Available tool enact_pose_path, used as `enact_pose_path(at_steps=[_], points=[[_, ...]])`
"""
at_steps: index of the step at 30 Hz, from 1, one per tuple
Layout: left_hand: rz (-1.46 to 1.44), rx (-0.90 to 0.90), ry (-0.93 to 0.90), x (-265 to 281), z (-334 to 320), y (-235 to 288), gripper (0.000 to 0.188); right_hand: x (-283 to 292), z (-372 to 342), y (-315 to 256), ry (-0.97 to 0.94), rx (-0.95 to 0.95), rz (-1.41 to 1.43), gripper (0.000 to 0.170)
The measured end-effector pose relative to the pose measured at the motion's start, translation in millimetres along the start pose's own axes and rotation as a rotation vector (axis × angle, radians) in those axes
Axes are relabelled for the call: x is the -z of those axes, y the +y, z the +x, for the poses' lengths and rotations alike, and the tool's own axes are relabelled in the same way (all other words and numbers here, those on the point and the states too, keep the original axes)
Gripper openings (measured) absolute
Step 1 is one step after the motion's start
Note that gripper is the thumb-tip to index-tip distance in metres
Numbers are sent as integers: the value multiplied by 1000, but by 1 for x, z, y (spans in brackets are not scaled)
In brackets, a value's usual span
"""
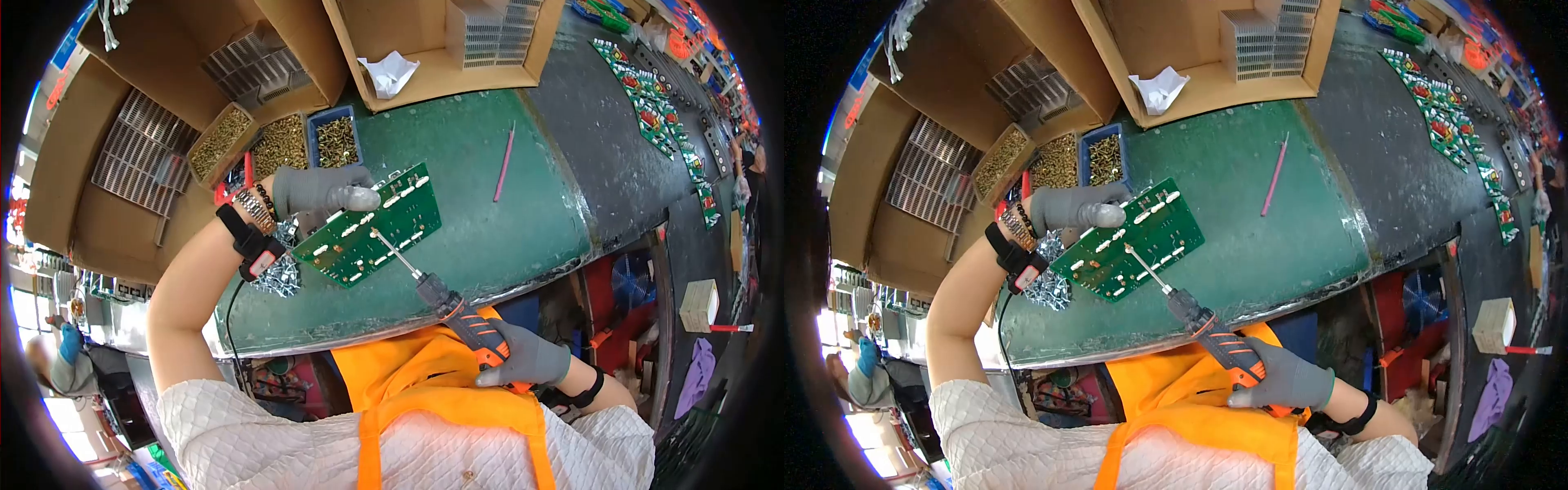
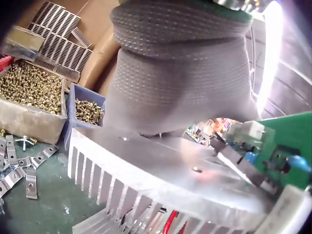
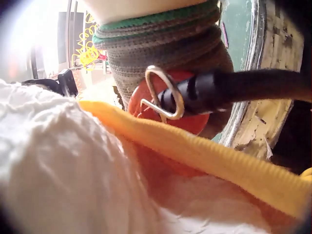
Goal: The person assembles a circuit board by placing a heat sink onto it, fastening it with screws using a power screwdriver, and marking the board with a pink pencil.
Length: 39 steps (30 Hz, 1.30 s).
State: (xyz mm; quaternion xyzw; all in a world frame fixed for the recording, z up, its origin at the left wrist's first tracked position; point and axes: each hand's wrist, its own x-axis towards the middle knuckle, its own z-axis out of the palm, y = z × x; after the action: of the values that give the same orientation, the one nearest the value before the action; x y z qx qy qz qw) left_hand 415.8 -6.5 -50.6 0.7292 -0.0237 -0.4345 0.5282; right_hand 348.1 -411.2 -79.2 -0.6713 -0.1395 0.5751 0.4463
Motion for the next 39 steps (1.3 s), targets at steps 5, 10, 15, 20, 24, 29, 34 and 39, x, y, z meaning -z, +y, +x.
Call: enact_pose_path(at_steps=[5,10,15,20,24,29,34,39], points=[[224,-94,190,-6,-2,1,82,0,-2,1,16,38,85,79],[196,-34,157,-1,0,-6,79,3,-1,0,45,80,30,78],[197,-24,144,0,2,-6,81,3,-1,-2,60,74,3,81],[122,-11,113,-1,-2,-1,78,7,-22,-36,-209,-171,460,52],[125,-62,100,1,3,-11,74,4,-35,-59,-246,-269,527,63],[135,-137,172,-2,8,-17,86,-12,-41,-78,-183,-285,492,39],[133,-125,184,-3,6,-14,84,-19,-44,-85,-145,-321,508,40],[152,-155,197,-4,8,-18,83,-19,-45,-87,-149,-345,471,40]])
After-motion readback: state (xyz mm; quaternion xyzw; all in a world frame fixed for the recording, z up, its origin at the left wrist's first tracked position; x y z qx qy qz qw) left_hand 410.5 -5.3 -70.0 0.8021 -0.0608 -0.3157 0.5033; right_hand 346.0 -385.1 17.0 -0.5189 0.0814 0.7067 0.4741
